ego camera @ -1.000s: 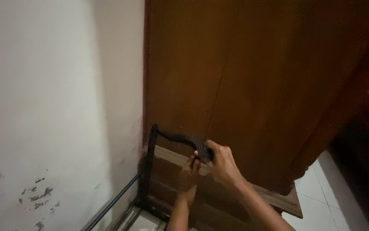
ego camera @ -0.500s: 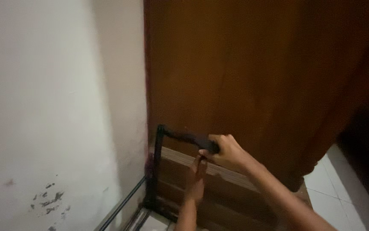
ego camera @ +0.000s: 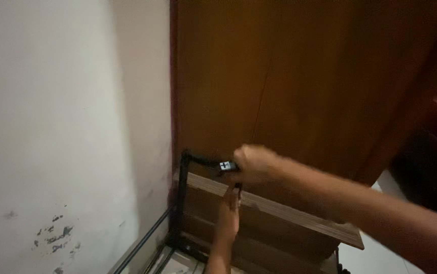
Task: The person assembles a metal frame by inserting long rods into a base and connecting them with curved brackets. They repeatedly pick up rods and brackets from the floor, align the parts, and secure them together by hand.
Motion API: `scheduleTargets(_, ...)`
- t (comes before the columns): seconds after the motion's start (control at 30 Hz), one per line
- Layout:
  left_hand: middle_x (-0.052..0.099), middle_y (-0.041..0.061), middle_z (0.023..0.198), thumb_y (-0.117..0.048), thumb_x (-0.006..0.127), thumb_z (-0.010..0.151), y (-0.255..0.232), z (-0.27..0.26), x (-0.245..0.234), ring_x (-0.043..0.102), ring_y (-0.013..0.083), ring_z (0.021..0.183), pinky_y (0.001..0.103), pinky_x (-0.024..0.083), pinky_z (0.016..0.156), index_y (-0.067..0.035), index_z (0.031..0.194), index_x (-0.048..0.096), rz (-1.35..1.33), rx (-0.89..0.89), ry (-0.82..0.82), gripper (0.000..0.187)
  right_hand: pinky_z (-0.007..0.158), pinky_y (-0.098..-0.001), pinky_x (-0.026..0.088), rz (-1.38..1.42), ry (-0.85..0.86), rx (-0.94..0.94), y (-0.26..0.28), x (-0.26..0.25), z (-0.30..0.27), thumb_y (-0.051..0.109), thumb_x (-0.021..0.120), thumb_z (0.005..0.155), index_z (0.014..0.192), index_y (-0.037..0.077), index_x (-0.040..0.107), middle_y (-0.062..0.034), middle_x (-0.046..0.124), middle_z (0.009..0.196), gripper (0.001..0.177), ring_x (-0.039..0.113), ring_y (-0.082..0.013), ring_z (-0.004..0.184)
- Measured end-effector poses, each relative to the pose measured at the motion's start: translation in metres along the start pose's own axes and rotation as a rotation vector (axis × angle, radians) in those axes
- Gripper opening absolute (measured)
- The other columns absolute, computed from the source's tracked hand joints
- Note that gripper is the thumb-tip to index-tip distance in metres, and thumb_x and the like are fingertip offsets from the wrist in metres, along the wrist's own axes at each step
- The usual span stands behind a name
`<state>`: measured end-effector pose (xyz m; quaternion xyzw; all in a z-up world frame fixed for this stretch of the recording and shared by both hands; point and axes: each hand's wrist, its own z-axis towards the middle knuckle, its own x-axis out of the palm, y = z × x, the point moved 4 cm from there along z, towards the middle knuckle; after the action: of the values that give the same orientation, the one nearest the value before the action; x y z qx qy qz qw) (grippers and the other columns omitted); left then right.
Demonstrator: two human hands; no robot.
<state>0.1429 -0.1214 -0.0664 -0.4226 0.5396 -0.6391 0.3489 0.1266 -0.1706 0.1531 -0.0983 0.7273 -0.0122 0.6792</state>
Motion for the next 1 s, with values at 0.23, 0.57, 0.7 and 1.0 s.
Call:
scheduleTargets(0.23,0.061,0.021,0.135,-0.076,0.033,0.096,0.004,0.008,0.005,0.058,0.0320,0.124,0.045,0.046,0.111,-0.005,0.141,0.057,0.131,-0.084,-0.002,0.088,0.056,-0.0410,0.050,0.196,-0.120,0.132,-0.025,-0.107,0.013,0.034,0.075,0.092,0.080,0.004,0.070,-0.0083,0.064,0.067,0.032,0.061,-0.0195,0.060)
scheduleTargets(0.57,0.063,0.017,0.127,-0.039,0.051,0.112,0.136,0.094,-0.004,0.059,0.0250,0.108,0.036,0.047,0.102,-0.009,0.159,0.039,0.163,0.200,-0.060,0.057,0.061,-0.0316,0.054,0.891,-0.294,0.355,-0.003,0.002,-0.043,0.027,0.067,0.095,0.093,0.009,0.070,-0.0034,0.071,0.080,0.018,0.064,-0.0100,0.070)
scheduleTargets(0.7,0.060,0.011,0.123,-0.041,0.039,0.116,0.126,0.077,-0.012,0.056,0.0248,0.098,0.038,0.049,0.084,-0.006,0.152,0.046,0.475,0.250,-0.233,0.051,0.062,-0.0327,0.054,1.271,-0.240,0.486,-0.006,0.076,-0.091,0.022,0.061,0.097,0.109,0.008,0.059,-0.0045,0.064,0.084,0.019,0.061,-0.0153,0.074)
scheduleTargets(1.0,0.043,0.012,0.143,-0.061,0.044,0.106,0.032,-0.117,0.039,0.045,0.0253,0.129,0.049,0.043,0.100,-0.008,0.142,0.049,0.177,0.369,-0.494,0.065,0.075,-0.0347,0.055,1.329,-0.282,0.315,-0.006,0.196,-0.208,0.021,0.066,0.092,0.111,-0.001,0.060,-0.0028,0.065,0.088,0.029,0.063,-0.0150,0.082)
